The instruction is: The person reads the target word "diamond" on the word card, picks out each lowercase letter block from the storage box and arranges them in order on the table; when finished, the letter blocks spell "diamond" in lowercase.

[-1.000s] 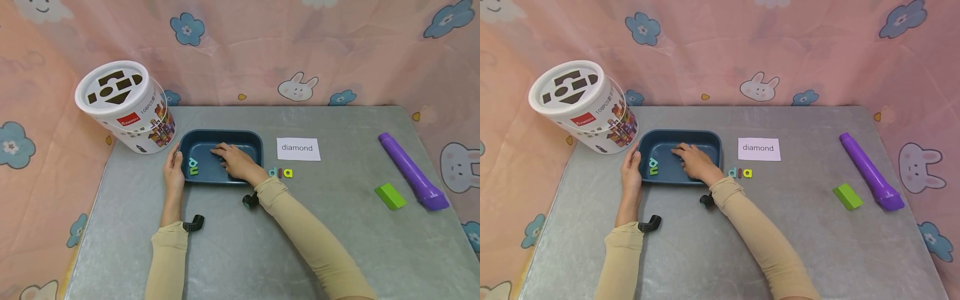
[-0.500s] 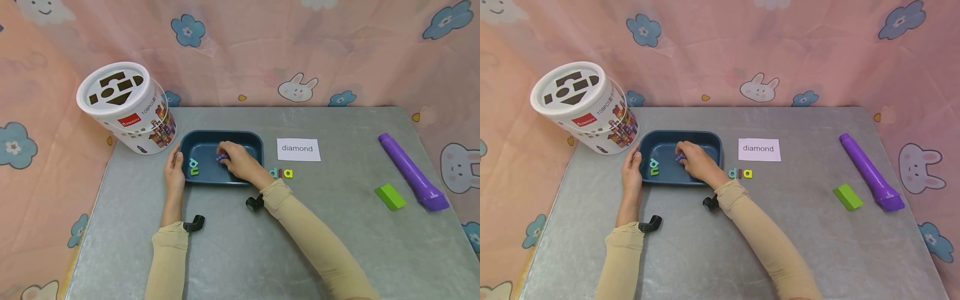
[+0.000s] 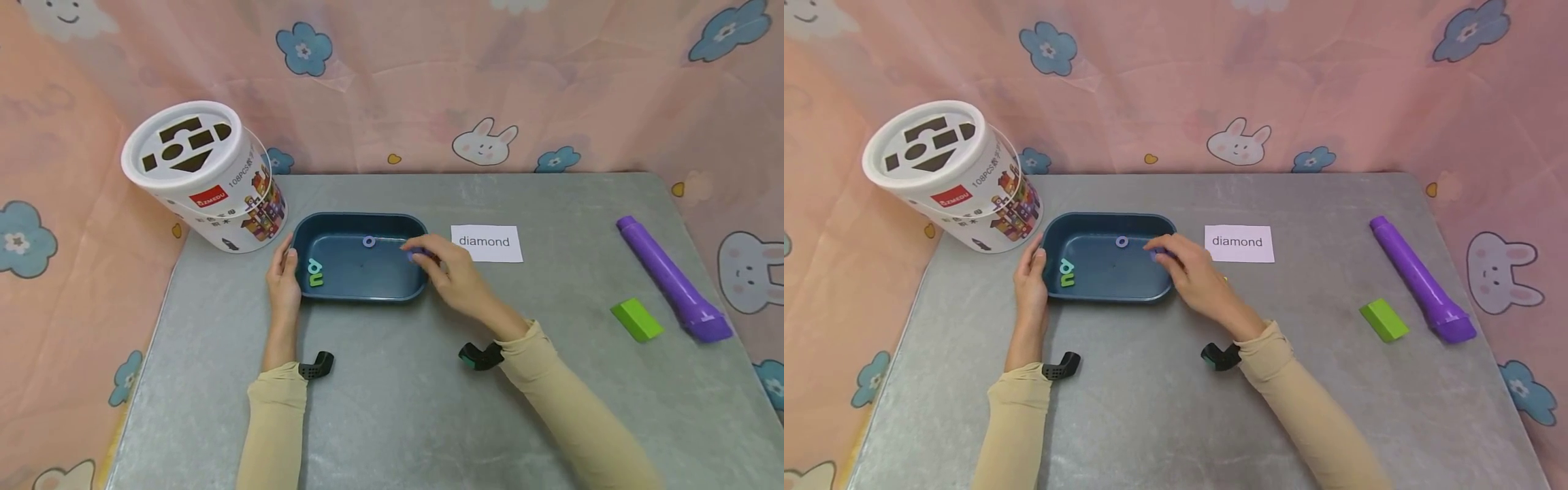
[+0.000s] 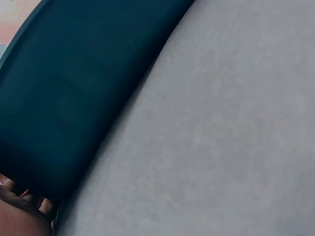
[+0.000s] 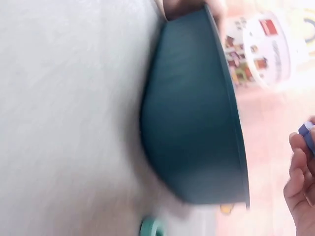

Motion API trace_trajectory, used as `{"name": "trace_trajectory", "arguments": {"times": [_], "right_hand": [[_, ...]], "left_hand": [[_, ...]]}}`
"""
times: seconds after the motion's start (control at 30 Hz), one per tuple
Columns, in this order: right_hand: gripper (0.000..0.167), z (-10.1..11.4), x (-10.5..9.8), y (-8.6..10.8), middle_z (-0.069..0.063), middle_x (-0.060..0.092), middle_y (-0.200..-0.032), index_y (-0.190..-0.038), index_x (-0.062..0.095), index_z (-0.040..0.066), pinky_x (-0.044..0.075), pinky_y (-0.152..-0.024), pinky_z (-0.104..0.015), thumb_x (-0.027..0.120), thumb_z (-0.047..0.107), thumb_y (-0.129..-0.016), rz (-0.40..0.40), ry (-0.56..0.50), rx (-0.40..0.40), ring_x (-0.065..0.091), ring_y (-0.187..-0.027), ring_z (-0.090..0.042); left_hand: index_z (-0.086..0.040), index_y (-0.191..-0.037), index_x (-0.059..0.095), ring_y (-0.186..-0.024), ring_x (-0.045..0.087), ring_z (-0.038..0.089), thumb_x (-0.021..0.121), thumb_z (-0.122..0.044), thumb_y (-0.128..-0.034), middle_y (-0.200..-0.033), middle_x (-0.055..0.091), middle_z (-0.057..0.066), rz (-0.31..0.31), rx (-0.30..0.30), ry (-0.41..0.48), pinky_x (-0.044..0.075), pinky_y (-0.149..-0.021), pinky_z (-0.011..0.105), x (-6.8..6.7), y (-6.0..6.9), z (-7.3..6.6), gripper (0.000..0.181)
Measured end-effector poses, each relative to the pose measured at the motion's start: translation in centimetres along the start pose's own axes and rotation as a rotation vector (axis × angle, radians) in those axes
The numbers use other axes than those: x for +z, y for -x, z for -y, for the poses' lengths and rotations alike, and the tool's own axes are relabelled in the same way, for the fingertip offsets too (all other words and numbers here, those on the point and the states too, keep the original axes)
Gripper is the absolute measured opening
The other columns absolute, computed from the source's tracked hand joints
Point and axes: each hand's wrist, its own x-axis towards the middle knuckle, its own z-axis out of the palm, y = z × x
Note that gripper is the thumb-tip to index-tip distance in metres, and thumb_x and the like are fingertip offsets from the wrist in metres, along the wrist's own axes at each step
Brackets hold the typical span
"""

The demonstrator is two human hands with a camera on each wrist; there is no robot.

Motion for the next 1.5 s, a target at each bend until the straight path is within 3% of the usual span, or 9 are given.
{"name": "trace_trajectory", "arguments": {"times": [0.2, 0.3, 0.43, 0.53, 0.73, 0.87, 1.13, 1.37, 1.5], "right_hand": [[0.030, -1.1, -2.9, 2.9, -0.011, 0.068, -0.101, -0.128, 0.073, 0.001, 0.052, -0.076, -0.016, 0.073, 0.001, -0.098, -0.026, -0.018, 0.139, 0.058, -0.086, -0.015], [0.033, -1.7, -3.9, 4.0, -0.012, 0.071, -0.108, -0.131, 0.072, 0.001, 0.052, -0.079, -0.015, 0.073, 0.002, -0.098, -0.018, 0.000, 0.189, 0.060, -0.090, -0.015], [0.015, -2.6, -4.9, 5.1, -0.013, 0.074, -0.097, -0.115, 0.076, 0.000, 0.048, -0.074, -0.016, 0.067, 0.005, -0.103, -0.055, 0.054, 0.226, 0.061, -0.083, -0.017], [0.010, -3.3, -5.5, 5.7, -0.017, 0.072, -0.087, -0.106, 0.074, -0.001, 0.047, -0.068, -0.015, 0.065, 0.003, -0.104, -0.095, 0.052, 0.240, 0.063, -0.073, -0.021], [0.015, -4.8, -6.3, 6.6, -0.021, 0.068, -0.106, -0.112, 0.075, -0.005, 0.044, -0.076, -0.011, 0.066, -0.007, -0.100, -0.134, 0.120, 0.217, 0.057, -0.088, -0.014], [0.018, -5.4, -6.9, 7.0, -0.018, 0.066, -0.100, -0.112, 0.075, -0.004, 0.040, -0.074, -0.012, 0.073, -0.007, -0.095, -0.141, 0.191, 0.266, 0.053, -0.087, -0.012], [0.007, -6.5, -7.7, 7.5, -0.013, 0.074, -0.080, -0.095, 0.077, -0.001, 0.043, -0.062, -0.019, 0.082, -0.001, -0.089, -0.049, 0.245, 0.412, 0.056, -0.068, -0.010], [0.008, -7.5, -7.4, 7.5, -0.012, 0.074, -0.084, -0.099, 0.078, 0.000, 0.043, -0.064, -0.021, 0.080, 0.004, -0.093, 0.026, 0.253, 0.489, 0.058, -0.072, -0.015], [0.009, -7.6, -7.3, 7.4, -0.015, 0.071, -0.089, -0.099, 0.079, 0.000, 0.043, -0.069, -0.024, 0.081, 0.006, -0.093, 0.038, 0.263, 0.486, 0.058, -0.079, -0.020]], "left_hand": [[-0.009, -0.158, 0.050, -0.156, 0.038, 0.021, 0.046, -0.020, -0.1149, -0.167, 0.045, 0.008, -0.003, 0.009, 0.017, 0.027, -0.131, 0.038, 0.0, 0.0, 0.0, 0.045], [-0.008, -0.157, 0.051, -0.157, 0.038, 0.022, 0.047, -0.019, -0.1146, -0.167, 0.046, 0.009, -0.008, 0.013, 0.019, 0.027, -0.131, 0.039, 0.0, 0.0, 0.0, 0.044], [-0.008, -0.158, 0.051, -0.157, 0.037, 0.023, 0.047, -0.020, -0.1147, -0.167, 0.046, 0.009, -0.004, 0.013, 0.010, 0.026, -0.131, 0.040, 0.1, 0.1, 0.0, 0.045], [-0.009, -0.158, 0.051, -0.157, 0.037, 0.023, 0.047, -0.021, -0.1148, -0.167, 0.045, 0.008, -0.008, 0.007, 0.004, 0.026, -0.131, 0.040, 0.1, 0.1, 0.0, 0.045], [-0.010, -0.158, 0.051, -0.157, 0.037, 0.023, 0.047, -0.021, -0.1147, -0.167, 0.046, 0.008, -0.010, 0.000, 0.001, 0.026, -0.131, 0.040, 0.1, 0.0, 0.0, 0.045], [-0.009, -0.158, 0.051, -0.157, 0.037, 0.023, 0.047, -0.021, -0.1147, -0.167, 0.046, 0.009, -0.013, 0.007, 0.003, 0.026, -0.131, 0.040, 0.1, 0.1, 0.0, 0.045], [-0.008, -0.157, 0.051, -0.157, 0.038, 0.024, 0.047, -0.019, -0.1144, -0.167, 0.046, 0.009, -0.023, 0.011, 0.010, 0.026, -0.131, 0.040, 0.2, 0.2, -0.1, 0.044], [-0.009, -0.157, 0.051, -0.157, 0.037, 0.022, 0.048, -0.021, -0.1143, -0.167, 0.047, 0.008, -0.016, 0.012, 0.018, 0.025, -0.131, 0.039, 0.1, 0.2, -0.1, 0.045], [-0.010, -0.157, 0.051, -0.156, 0.038, 0.022, 0.048, -0.022, -0.1146, -0.166, 0.047, 0.007, -0.013, 0.012, 0.008, 0.026, -0.131, 0.039, 0.1, 0.2, -0.1, 0.045]]}}
